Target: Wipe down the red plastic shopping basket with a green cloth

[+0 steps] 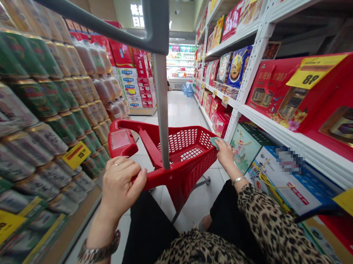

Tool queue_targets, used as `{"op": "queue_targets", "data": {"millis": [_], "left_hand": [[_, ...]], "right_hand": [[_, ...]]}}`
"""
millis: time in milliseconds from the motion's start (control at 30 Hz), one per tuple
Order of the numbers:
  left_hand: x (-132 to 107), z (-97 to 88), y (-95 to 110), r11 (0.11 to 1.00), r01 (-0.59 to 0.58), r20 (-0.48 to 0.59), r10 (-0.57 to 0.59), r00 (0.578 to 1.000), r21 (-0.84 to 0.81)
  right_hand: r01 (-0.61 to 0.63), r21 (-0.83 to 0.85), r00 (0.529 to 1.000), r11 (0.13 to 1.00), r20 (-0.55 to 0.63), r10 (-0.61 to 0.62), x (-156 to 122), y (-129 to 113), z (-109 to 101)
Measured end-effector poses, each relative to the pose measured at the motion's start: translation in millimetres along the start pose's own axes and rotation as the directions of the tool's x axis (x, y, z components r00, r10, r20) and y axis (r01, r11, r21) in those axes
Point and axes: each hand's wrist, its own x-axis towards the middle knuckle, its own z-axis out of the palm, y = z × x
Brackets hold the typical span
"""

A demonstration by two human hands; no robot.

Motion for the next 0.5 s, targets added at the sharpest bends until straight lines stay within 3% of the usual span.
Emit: {"op": "queue_targets", "data": {"millis": [200, 500], "left_hand": [[-0.2, -0.7, 0.1, 1.000, -0.008, -0.017, 0.008, 1.000, 0.006], [1.6, -6.5, 1.0, 0.999, -0.032, -0.034, 0.033, 0.999, 0.009]], "right_hand": [[-0.017, -0.026, 1.000, 1.000, 0.015, 0.017, 2.7, 3.2, -0.5], [0.011, -0.062, 1.000, 0.998, 0.007, -0.011, -28.3, -8.7, -1.2]]}}
